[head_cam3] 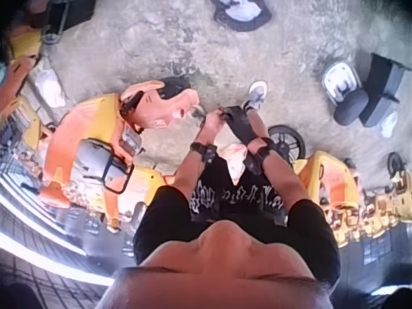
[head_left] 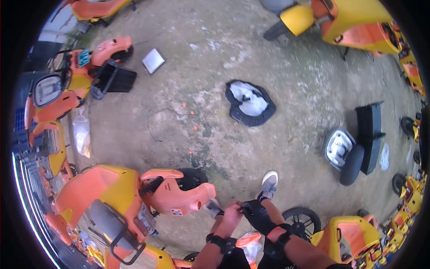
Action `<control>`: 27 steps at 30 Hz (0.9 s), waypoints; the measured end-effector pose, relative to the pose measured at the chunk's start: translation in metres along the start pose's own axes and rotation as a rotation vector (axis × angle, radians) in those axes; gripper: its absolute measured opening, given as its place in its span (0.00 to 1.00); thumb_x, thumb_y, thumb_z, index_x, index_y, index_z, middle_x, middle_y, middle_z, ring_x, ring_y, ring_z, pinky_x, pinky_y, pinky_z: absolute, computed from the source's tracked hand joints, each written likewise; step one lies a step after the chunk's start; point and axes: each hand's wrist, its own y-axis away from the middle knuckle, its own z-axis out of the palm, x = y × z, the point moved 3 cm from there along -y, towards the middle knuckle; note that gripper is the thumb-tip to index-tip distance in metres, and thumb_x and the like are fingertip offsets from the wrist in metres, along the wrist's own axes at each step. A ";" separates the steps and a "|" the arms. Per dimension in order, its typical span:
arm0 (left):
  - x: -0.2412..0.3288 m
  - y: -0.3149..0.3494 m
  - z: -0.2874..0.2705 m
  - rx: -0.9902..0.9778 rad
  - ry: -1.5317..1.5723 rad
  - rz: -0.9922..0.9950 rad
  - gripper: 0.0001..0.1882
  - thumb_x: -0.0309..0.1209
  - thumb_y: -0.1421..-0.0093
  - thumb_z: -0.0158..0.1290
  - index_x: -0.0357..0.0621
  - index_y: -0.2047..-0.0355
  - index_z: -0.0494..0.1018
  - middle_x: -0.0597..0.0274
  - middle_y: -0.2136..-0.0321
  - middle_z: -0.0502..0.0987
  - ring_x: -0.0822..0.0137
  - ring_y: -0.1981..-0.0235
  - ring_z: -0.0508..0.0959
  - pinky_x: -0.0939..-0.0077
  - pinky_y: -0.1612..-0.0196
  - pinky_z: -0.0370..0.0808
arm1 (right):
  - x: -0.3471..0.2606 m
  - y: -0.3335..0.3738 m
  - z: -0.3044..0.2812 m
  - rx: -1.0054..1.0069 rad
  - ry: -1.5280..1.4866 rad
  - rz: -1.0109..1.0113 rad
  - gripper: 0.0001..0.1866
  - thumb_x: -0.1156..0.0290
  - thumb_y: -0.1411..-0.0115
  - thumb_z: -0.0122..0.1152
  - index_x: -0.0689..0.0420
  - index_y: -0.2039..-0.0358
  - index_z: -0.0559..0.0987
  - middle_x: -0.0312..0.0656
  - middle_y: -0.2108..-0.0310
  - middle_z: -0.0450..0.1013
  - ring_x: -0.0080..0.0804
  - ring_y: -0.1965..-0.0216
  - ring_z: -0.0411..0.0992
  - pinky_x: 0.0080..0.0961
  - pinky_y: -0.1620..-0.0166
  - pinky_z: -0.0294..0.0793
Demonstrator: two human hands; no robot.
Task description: The person picks up small orange plastic pieces from the floor and places them into a scooter's storage compartment. Then the person retrieves a yellow plastic part from a bag and installs it onto the front of a scooter, followed by placing the seat onto the scooter.
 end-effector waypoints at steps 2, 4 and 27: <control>0.017 0.011 0.060 -0.110 0.085 0.027 0.06 0.28 0.41 0.46 0.44 0.68 0.73 0.62 0.70 0.77 0.63 0.67 0.77 0.71 0.61 0.74 | -0.047 -0.011 -0.031 0.111 0.187 -0.168 0.12 0.71 0.42 0.59 0.61 0.58 0.77 0.52 0.62 0.75 0.54 0.60 0.73 0.44 0.56 0.73; 0.046 0.024 0.103 -0.008 0.106 0.050 0.08 0.33 0.38 0.47 0.46 0.70 0.73 0.63 0.71 0.77 0.65 0.68 0.76 0.72 0.61 0.74 | -0.088 -0.030 -0.050 0.110 0.298 -0.231 0.14 0.72 0.43 0.61 0.61 0.56 0.76 0.52 0.61 0.74 0.54 0.60 0.72 0.44 0.56 0.73; 0.382 -0.033 -0.001 -0.337 0.596 0.394 0.12 0.38 0.30 0.49 0.42 0.63 0.71 0.62 0.69 0.74 0.64 0.64 0.77 0.72 0.61 0.74 | -0.235 -0.409 0.036 -0.451 0.520 -0.149 0.09 0.69 0.36 0.59 0.59 0.57 0.78 0.47 0.66 0.76 0.37 0.66 0.77 0.31 0.62 0.75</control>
